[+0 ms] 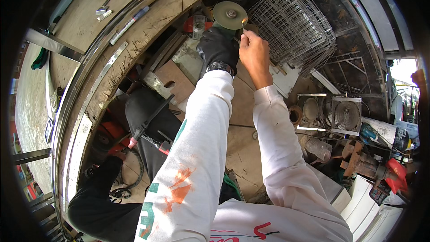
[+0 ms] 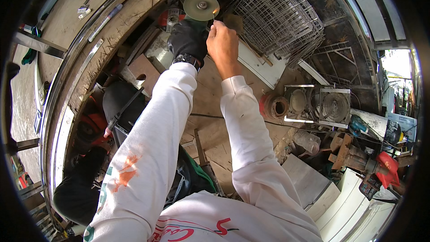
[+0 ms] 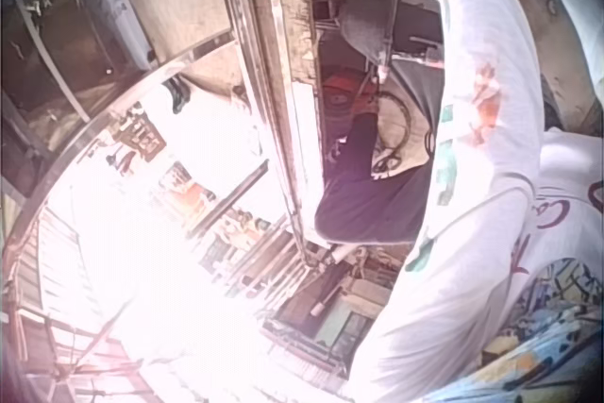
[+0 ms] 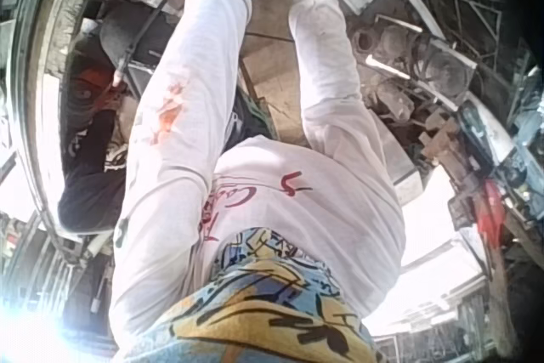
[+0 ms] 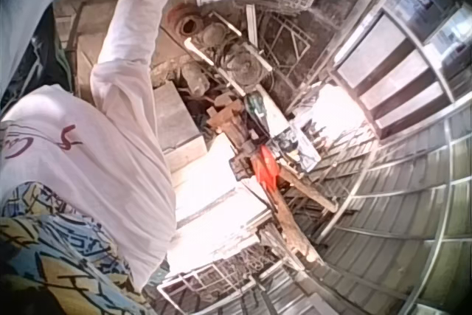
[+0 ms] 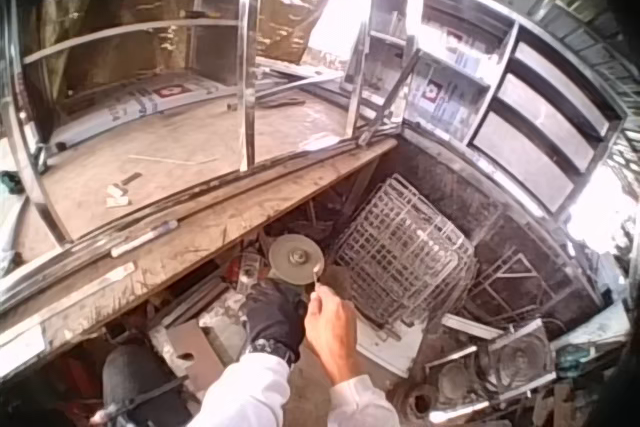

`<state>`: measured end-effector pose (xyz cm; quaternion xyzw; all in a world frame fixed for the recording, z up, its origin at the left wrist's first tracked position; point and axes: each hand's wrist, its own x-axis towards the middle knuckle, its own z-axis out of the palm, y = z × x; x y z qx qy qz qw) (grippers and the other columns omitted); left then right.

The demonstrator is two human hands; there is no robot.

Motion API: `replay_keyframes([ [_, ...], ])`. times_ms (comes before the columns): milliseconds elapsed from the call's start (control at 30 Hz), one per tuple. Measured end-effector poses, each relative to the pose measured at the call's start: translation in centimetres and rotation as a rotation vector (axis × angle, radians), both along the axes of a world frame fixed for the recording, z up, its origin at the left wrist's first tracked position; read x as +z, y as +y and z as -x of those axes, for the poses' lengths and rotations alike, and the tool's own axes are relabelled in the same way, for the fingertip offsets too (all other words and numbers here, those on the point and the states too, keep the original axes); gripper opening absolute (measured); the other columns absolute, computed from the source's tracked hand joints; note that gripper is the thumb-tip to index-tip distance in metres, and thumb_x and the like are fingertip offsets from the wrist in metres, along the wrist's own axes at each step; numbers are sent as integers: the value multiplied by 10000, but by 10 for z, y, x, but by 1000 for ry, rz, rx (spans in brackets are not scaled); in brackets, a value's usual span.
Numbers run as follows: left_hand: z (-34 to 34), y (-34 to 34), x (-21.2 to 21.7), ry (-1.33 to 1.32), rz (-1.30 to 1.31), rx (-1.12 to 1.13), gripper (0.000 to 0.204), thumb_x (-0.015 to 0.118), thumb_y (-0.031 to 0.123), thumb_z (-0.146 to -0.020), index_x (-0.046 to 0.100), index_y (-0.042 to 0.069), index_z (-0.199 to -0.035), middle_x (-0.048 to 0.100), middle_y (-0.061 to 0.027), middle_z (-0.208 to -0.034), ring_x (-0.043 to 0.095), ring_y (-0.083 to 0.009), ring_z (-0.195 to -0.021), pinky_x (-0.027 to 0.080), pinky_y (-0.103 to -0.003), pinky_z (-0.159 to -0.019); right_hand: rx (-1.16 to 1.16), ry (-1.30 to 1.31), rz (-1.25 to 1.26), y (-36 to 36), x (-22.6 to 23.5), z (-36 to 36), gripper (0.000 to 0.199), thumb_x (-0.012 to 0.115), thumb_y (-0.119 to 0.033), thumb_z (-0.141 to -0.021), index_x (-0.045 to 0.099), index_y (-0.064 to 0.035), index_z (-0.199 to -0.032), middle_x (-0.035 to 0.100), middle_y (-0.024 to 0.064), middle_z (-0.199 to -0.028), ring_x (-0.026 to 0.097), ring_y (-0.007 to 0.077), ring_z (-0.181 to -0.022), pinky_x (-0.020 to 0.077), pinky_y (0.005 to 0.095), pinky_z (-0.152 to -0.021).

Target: The person welds a metal frame using a handheld welding torch, then measures and marks the frame with a tape measure and marker. They insert a welding rod into the torch and grind the metal with an angle grinder, producing sparks.

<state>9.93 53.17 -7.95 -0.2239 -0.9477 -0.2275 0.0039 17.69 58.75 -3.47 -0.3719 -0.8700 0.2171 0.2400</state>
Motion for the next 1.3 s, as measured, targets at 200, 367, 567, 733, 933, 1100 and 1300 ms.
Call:
replay_keyframes([
  [200, -5, 6, 5, -23, 37, -30, 697, 740, 579, -843, 539, 11, -1193, 649, -219, -1132, 711, -392, -979, 532, -526, -814, -25, -39, 23, 3, 4, -6, 260, 614, -178, -999, 746, 1, -1133, 735, 281, -990, 725, 447, -922, 578, 486, -835],
  [367, -2, 4, 0, 17, 19, -12, 702, 752, 582, -829, 547, 11, -1180, 650, -216, -1110, 709, -386, -979, 532, -518, -816, 0, 44, -6, 1, 2, -4, 168, 616, -134, -984, 721, -8, -1021, 713, 311, -894, 700, 498, -879, 567, 562, -773],
  [567, -3, 2, 1, 12, -10, 8, 692, 759, 564, -820, 550, 10, -1177, 659, -210, -1071, 706, -390, -976, 531, -518, -823, 4, 57, 26, 1, 1, -5, 184, 598, -135, -993, 721, -10, -1047, 705, 324, -929, 685, 513, -912, 561, 566, -795],
  [733, -10, 1, 3, 26, -78, -63, 668, 724, 535, -841, 570, -7, -1199, 657, -221, -1085, 682, -388, -997, 523, -511, -826, 30, 139, 362, 21, -6, -14, 229, 588, -173, -1040, 716, 1, -1116, 718, 224, -786, 694, 349, -646, 553, 442, -592],
  [933, -4, 2, -10, 82, 51, -24, 573, 665, 483, -881, 620, 11, -1204, 660, -211, -1088, 667, -376, -1012, 521, -507, -826, 158, 477, 1004, -10, 47, -20, 279, 564, -227, -1100, 694, -20, -1235, 555, 11, -622, 434, 70, -461, 373, 248, -441],
  [1100, -4, 1, -13, 4, -39, -18, 531, 662, 466, -882, 638, 15, -1161, 663, -213, -1090, 668, -380, -1010, 526, -513, -827, 91, 491, 1042, -6, 35, -19, 249, 607, -223, -1073, 718, -20, -1163, 594, 25, -633, 470, 74, -459, 389, 246, -428],
  [1300, -6, -4, 2, 40, -61, -65, 600, 698, 501, -860, 596, -2, -1170, 660, -224, -1089, 675, -387, -1022, 525, -520, -841, -71, 271, 751, 13, 17, -7, 263, 667, -253, -1023, 749, -16, -1100, 621, 43, -643, 510, 83, -499, 411, 269, -464],
])
